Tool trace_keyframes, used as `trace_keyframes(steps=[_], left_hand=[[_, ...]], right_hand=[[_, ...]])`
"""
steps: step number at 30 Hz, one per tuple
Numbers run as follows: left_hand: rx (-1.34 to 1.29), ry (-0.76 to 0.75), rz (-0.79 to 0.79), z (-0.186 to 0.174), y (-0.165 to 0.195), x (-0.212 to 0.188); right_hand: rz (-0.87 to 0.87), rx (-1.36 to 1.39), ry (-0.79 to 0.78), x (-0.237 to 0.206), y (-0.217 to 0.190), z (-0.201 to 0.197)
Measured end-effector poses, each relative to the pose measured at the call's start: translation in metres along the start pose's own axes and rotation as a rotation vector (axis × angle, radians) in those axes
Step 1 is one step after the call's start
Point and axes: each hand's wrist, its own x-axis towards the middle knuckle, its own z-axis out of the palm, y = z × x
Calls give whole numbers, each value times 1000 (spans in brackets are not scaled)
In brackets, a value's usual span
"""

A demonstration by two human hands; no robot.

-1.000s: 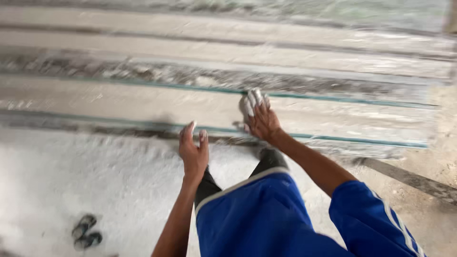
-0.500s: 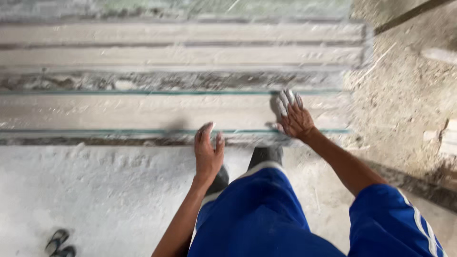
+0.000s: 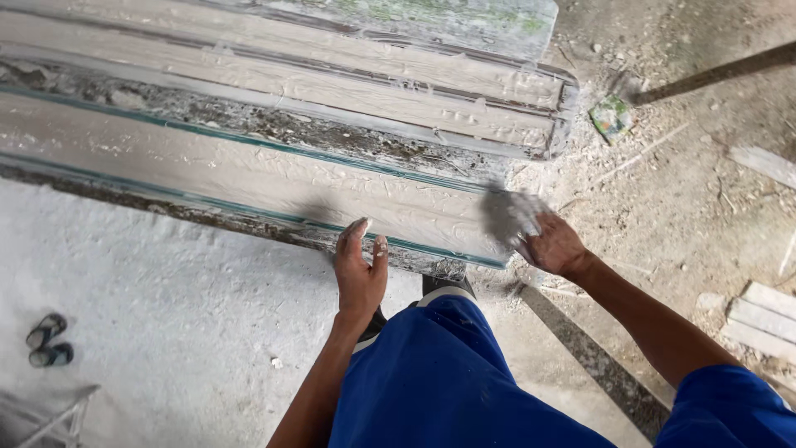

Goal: The person applies plaster to long decorative molding strips laid on a workbench, spreading the paste with a small trowel and smoothing it by hand over fiberglass mesh. They then use a knife to trim excess along the edges and scoop more plaster from a large bowl as needed.

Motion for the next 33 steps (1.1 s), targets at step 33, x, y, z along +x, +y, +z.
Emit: trace_keyframes(steps=[33], left_hand=[[-44, 337, -153, -347, -290, 150]], right_hand=[[-728, -240, 263, 547, -473, -130]])
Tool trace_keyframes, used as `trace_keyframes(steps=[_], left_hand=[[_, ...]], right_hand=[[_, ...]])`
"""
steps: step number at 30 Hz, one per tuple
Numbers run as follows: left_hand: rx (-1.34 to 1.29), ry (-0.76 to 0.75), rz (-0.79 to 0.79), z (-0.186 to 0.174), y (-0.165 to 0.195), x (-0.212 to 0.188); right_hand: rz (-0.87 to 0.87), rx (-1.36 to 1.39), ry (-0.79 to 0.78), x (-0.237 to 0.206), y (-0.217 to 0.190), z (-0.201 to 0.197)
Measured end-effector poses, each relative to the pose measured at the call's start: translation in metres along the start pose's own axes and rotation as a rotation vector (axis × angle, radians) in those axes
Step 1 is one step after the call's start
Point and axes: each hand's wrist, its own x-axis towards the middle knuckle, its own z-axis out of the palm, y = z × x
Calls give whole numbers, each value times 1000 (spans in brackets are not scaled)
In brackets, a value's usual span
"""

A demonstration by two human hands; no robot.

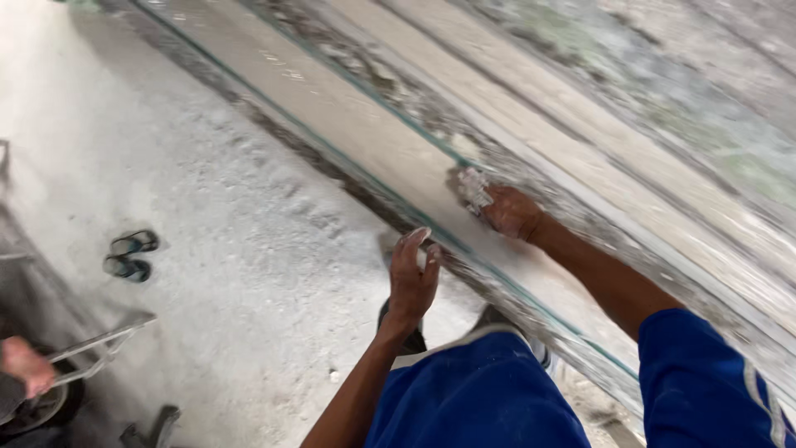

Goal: The person applies plaster to long decorative molding strips laid on a workbench, spreading the paste with a small trowel and smoothing it by hand over fiberglass mesh. They then use a knife to trim excess along the edges and scoop more plaster from a large bowl as needed.

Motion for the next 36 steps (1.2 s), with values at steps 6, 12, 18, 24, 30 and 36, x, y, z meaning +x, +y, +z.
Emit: trace_keyframes(steps=[6, 12, 18, 24, 30, 36], left_hand=[[18, 34, -23, -132, -73, 120], [-24, 96, -125, -242, -149, 242], [-120, 83, -311, -361, -262, 398], [48, 144, -194, -488, -348, 547], [-15, 142, -317, -593, -411, 653], [-111, 112, -285, -678, -492, 749]], right_hand=[[-5, 31, -4, 205, -22, -24], [-20, 119, 3, 426, -36, -36], [695, 2487, -100, 675, -47, -32], [861, 2677, -83, 914, -57, -31], [60, 364, -161, 1108, -72, -30], [-149, -122, -96, 1277, -84, -30]])
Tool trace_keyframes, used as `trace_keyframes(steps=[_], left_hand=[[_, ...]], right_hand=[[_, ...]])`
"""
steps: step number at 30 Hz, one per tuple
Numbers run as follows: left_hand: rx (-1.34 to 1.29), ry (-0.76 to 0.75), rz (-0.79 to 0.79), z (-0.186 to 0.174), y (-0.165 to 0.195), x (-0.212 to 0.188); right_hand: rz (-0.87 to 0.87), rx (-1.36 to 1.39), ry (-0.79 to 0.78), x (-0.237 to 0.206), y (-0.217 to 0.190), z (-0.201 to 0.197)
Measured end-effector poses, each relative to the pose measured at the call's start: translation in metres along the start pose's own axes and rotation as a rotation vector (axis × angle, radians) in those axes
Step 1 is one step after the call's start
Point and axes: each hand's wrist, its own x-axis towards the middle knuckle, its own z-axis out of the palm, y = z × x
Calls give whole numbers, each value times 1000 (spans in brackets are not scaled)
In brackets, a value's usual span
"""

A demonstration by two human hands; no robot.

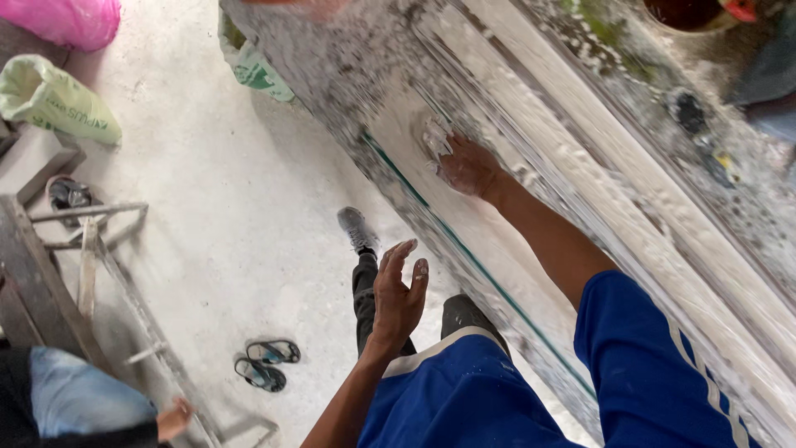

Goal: The person applies plaster to long decorative molding strips laid on a workbench, spreading the paste with a small trowel and smoothing it by hand over fiberglass mesh. They then use a knife to trim excess along the edges and scoop more plaster from a large bowl as needed.

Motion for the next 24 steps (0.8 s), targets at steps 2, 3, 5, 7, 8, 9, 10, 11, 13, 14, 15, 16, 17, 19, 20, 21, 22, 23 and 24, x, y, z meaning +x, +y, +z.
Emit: trace_keyframes(steps=[2, 3, 5, 7, 8, 9, 10, 11, 13, 14, 15, 16, 17, 19, 20, 21, 22, 23, 24], left_hand=[[12, -10, 33, -26, -15, 42], [26, -19, 54, -42, -23, 62], [34, -83, 93, -80, -37, 100], [25, -127, 132, -105, -45, 146], [41, -160, 125, -122, -49, 164], [57, -194, 131, -139, -51, 177], [51, -215, 81, -153, -49, 189], [45, -230, 51, -162, -46, 200], [37, -254, 77, -175, -45, 231], [36, -268, 120, -178, -44, 240], [41, -287, 165, -181, -42, 246], [26, -320, 170, -182, -42, 251], [12, -339, 183, -180, -41, 257], [11, -352, 181, -178, -41, 265], [9, -352, 187, -176, -41, 266], [2, -337, 216, -176, -41, 269], [7, -347, 233, -175, -41, 268], [14, -356, 244, -175, -40, 269], [20, -369, 237, -176, -40, 269]], right_hand=[[0, -1, 33, 47, 7, -8], [12, 30, 77, 70, 10, -13], [93, 152, 211, 105, 15, -23], [186, 338, 369, 126, 16, -30], [235, 466, 431, 133, 17, -30], [292, 583, 504, 136, 13, -30], [342, 676, 597, 137, 11, -29], [468, 818, 762, 135, 7, -29], [623, 986, 949, 129, -1, -29], [667, 1019, 957, 123, -7, -30], [716, 1056, 971, 119, -13, -33], [797, 1110, 1004, 109, -21, -34], [859, 1163, 1040, 97, -24, -37], [1109, 1071, 720, 79, -45, -44], [1254, 889, 369, 69, -60, -46], [1347, 687, 35, 65, -69, -47], [1008, 488, 131, 61, -80, -46], [664, 288, 204, 66, -88, -43], [677, 231, 100, 74, -90, -39]])
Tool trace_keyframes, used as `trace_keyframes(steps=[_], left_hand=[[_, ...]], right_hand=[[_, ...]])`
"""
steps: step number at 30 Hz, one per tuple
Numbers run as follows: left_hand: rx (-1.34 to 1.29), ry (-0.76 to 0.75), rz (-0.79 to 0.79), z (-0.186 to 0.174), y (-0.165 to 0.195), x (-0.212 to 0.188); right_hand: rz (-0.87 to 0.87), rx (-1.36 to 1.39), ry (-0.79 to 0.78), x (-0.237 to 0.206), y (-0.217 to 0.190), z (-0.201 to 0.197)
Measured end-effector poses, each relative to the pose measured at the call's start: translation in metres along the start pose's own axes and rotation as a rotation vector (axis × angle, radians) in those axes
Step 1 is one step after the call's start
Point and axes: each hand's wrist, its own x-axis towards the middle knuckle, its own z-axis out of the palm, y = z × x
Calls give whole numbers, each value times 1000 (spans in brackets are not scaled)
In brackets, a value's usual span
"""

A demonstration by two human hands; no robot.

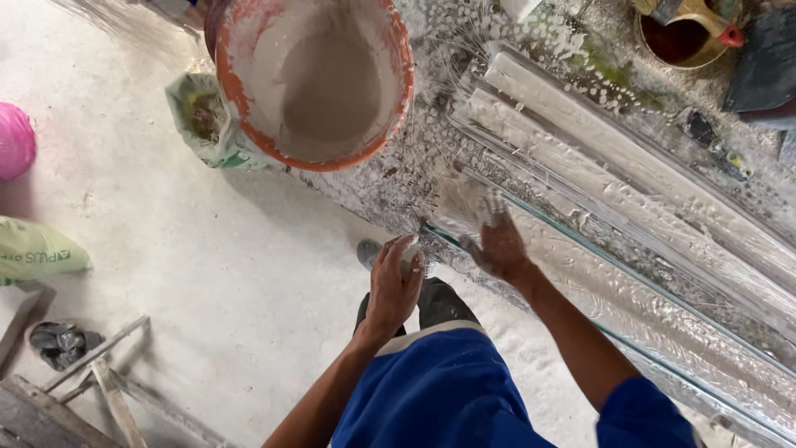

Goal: The person applies plaster to long decorative molding strips laid on a workbench, spreading the paste with a small trowel and smoothing it by hand over fiberglass mesh. They then use a knife to trim excess along the edges and scoop more plaster from a large bowl as needed.

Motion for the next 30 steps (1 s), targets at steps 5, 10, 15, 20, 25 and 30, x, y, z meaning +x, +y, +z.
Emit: trace_keyframes(steps=[5, 10, 15, 20, 25, 30], left_hand=[[-4, -11, -156, -4, 7, -4], [25, 24, -169, -2, 14, -11], [-47, -36, -495, 9, 14, -15], [-211, -6, -397, 34, -7, -14], [-425, 46, -106, 67, -23, 1], [-1027, 168, -220, 86, -3, 28]], right_hand=[[13, -51, -96, 29, -26, 24], [-242, 176, 9, -11, -34, 5], [287, 702, 22, 13, -29, 13], [465, 974, 460, 103, -22, 15], [189, 402, 233, 67, -35, -26], [34, 911, 329, -23, -68, -95]])
